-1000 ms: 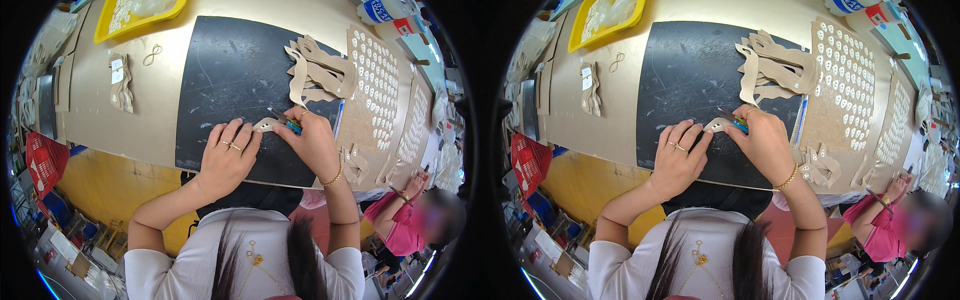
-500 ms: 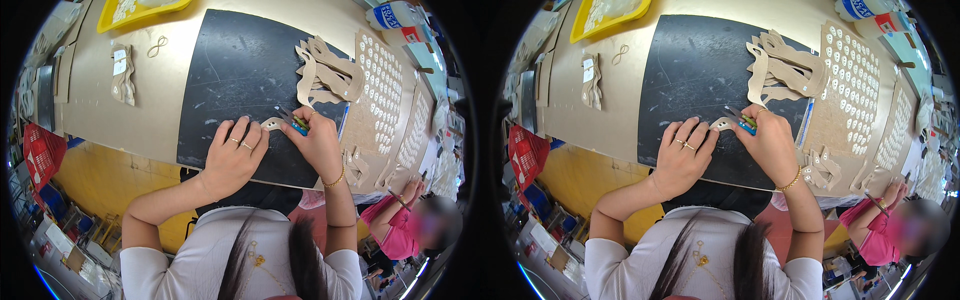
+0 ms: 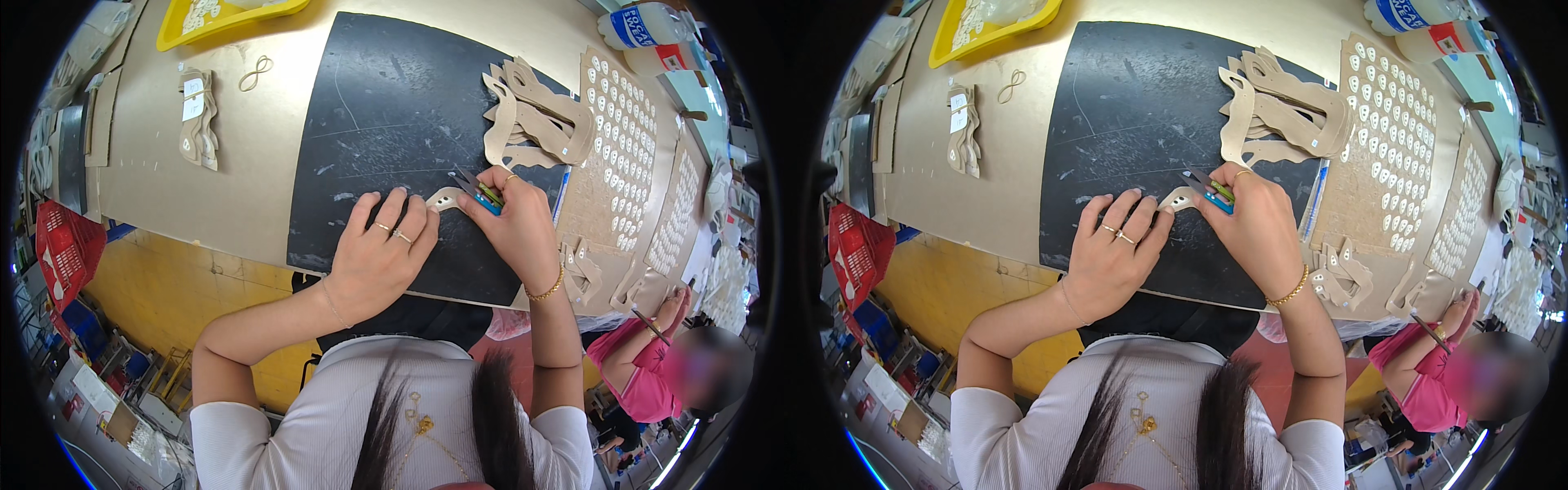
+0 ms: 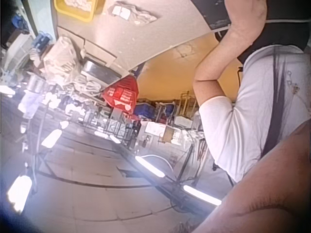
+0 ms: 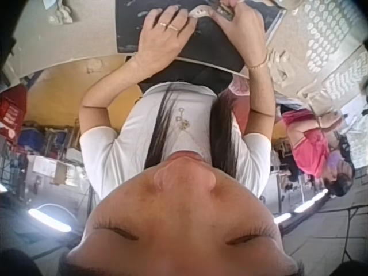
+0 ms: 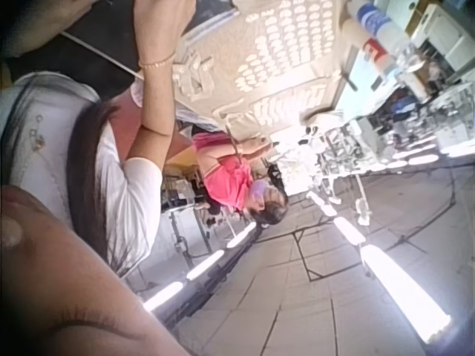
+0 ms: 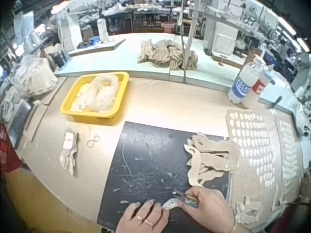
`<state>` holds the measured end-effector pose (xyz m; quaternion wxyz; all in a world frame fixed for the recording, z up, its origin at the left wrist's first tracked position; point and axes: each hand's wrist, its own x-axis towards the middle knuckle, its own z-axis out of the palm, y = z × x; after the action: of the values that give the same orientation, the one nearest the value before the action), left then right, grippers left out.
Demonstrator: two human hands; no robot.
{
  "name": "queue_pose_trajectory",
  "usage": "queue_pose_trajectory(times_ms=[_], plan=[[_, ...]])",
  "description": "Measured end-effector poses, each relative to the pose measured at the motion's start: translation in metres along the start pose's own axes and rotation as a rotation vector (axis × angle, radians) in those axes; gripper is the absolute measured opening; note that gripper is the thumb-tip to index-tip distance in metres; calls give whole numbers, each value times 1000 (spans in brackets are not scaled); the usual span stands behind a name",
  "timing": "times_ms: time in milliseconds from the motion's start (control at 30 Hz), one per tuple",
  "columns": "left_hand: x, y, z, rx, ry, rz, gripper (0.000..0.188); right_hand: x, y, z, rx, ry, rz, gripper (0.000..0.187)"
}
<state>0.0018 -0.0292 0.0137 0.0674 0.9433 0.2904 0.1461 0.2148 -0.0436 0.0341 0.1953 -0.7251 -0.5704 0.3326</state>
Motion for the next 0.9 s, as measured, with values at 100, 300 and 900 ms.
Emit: queue_pose_trajectory(times_ms=[100, 300, 900], plan=[[0, 0, 0, 5, -8, 1, 34, 1, 1, 1, -6, 9, -24, 33], [-1, -1, -3, -48, -25, -25, 35, 6, -4, -1, -79, -49, 5, 32], [-3, 3, 7, -100, -26, -74, 54, -3, 0, -1, -24, 262, -270, 24]])
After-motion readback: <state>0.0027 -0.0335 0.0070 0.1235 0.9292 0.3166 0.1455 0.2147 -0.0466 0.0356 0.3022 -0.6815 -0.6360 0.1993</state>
